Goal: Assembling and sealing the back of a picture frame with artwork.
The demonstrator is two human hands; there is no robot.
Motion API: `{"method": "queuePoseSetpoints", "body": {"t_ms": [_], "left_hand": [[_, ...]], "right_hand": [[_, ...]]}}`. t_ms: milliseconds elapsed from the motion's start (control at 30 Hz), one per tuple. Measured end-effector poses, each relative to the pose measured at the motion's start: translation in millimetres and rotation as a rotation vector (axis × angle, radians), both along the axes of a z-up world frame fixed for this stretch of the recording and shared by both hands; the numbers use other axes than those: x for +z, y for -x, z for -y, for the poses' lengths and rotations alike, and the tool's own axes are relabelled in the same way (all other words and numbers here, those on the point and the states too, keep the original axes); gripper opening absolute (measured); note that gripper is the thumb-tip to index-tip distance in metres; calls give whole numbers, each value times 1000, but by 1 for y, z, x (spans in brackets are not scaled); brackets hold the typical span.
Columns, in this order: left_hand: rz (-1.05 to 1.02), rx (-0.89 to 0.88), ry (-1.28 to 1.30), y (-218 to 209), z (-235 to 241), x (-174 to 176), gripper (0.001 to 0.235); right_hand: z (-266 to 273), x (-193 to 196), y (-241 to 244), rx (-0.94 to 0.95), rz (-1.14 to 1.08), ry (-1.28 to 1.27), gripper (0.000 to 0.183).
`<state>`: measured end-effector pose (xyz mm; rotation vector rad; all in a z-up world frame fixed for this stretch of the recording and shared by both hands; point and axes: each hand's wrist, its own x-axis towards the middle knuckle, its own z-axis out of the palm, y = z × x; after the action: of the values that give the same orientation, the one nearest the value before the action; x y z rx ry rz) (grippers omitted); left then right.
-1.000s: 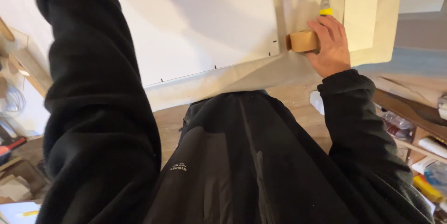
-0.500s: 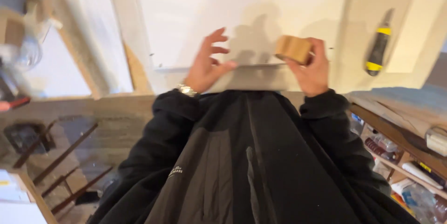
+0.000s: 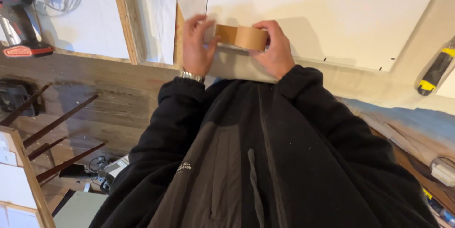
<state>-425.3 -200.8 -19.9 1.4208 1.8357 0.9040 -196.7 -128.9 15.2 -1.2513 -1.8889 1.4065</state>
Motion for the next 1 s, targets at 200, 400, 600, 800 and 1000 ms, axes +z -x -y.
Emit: {"method": "queuePoseSetpoints", "body": {"t_ms": [200, 400, 600, 800, 1000], "left_hand": [[-150, 105, -99, 21, -5, -6, 59], [12, 142, -12, 30, -11, -17, 56], [1, 149, 6, 33, -25, -14, 54], [-1, 140, 0, 34, -32, -17, 51], [-9, 130, -4, 36, -37, -22, 49]], "right_hand": [[2, -6, 16, 16, 11, 1, 52], [-4, -12, 22, 5, -55, -54, 54], [-16, -14, 25, -9, -20, 32, 50], [-20, -12, 25, 9, -27, -8, 49], [-23, -12, 26, 6, -39, 8, 48]]}}
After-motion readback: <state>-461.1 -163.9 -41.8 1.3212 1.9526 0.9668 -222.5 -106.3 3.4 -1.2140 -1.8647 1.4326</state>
